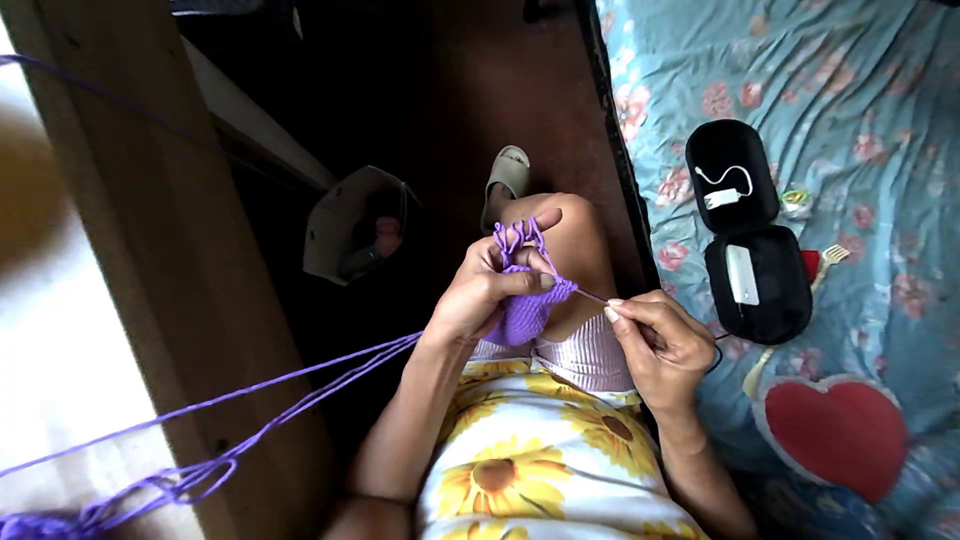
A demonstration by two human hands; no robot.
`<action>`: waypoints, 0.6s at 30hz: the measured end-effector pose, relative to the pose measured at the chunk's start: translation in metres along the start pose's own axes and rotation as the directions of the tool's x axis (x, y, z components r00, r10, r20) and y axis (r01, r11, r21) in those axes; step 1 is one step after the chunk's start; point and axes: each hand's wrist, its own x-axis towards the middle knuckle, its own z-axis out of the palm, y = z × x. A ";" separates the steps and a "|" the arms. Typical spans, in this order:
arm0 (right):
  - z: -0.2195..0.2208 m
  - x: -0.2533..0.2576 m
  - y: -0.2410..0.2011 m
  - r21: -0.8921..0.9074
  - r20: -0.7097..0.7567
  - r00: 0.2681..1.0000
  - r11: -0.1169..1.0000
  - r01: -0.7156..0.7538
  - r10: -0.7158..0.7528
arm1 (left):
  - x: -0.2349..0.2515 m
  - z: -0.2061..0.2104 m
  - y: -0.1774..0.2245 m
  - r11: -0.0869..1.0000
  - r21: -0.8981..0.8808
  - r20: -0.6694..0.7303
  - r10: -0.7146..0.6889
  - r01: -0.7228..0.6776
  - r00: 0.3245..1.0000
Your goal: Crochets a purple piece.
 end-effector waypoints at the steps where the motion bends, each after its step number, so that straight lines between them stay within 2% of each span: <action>1: 0.000 0.000 -0.001 -0.045 -0.007 0.999 0.998 0.032 -0.033 | 0.000 0.000 0.000 1.000 -0.001 -0.008 0.003 -0.003 1.000; 6: 0.000 0.001 -0.004 -0.212 -0.012 0.990 0.968 0.133 -0.139 | 0.000 0.001 0.000 1.000 -0.026 -0.027 0.003 -0.004 1.000; 12: 0.002 0.000 -0.006 -0.264 -0.013 0.982 0.947 0.181 -0.191 | 0.000 0.001 -0.002 0.999 -0.053 -0.023 -0.004 0.003 1.000; 14: 0.003 0.000 -0.005 -0.226 -0.020 0.985 0.961 0.161 -0.170 | 0.001 0.001 -0.003 0.998 -0.055 -0.021 -0.004 0.003 1.000; 18: 0.003 -0.002 0.000 0.005 -0.011 1.000 1.000 0.025 -0.025 | 0.001 0.000 -0.004 0.997 -0.075 -0.008 -0.010 0.009 1.000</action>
